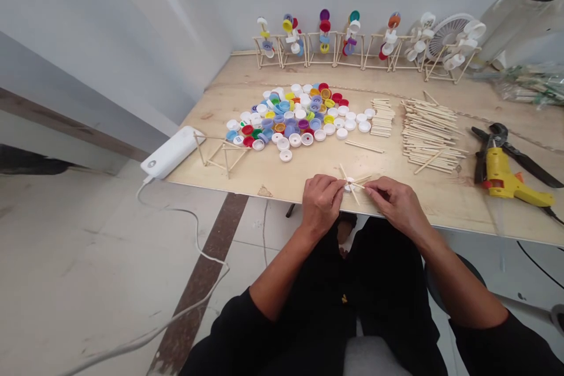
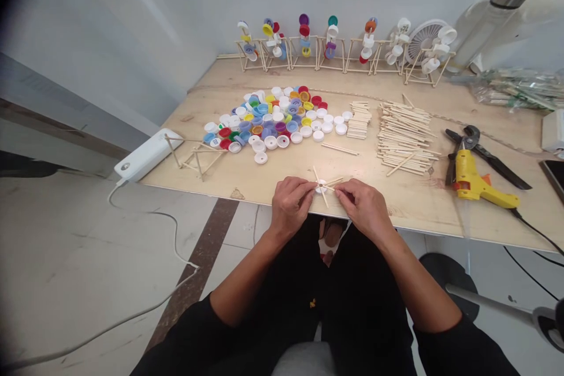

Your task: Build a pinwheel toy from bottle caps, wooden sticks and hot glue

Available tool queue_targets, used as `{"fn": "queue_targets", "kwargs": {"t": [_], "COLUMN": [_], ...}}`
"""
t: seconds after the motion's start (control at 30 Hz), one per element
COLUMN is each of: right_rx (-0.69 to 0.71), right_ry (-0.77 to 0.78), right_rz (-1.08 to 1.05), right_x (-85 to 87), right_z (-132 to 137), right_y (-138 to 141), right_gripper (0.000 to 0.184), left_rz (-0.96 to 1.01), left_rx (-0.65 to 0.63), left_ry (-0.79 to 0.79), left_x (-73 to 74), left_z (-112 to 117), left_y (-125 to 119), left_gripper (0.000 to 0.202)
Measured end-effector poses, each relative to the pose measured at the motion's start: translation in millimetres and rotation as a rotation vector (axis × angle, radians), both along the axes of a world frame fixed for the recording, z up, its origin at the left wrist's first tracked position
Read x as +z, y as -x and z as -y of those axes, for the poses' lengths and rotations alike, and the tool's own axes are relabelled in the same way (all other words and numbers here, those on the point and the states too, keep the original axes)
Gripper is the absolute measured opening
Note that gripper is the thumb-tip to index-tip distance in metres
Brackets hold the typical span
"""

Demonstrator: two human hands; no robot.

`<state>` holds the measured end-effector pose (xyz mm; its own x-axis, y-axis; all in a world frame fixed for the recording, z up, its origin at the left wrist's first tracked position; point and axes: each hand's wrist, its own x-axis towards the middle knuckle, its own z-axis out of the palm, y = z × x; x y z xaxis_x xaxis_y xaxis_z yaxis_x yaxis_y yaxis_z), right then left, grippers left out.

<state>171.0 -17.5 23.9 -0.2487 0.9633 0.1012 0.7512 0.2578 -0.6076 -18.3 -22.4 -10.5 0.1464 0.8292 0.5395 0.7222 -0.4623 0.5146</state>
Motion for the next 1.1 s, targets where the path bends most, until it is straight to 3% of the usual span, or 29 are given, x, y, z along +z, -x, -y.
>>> {"fn": "queue_targets", "kwargs": {"t": [0.37,1.1], "right_rx": [-0.032,-0.074], "right_ry": [0.002,-0.136], "right_rz": [0.041,0.175], "right_x": [2.0,1.6], "right_z": [3,10], "right_y": [4,14], "right_gripper": [0.023,0.026], "left_rz": [-0.002,-0.025], "left_rx": [-0.004,-0.004], "left_ry": [-0.014,-0.004], "left_x": [1.1,3.8], "left_z": [0,1], "left_y": [0,0], "left_gripper": [0.015,0.017]}}
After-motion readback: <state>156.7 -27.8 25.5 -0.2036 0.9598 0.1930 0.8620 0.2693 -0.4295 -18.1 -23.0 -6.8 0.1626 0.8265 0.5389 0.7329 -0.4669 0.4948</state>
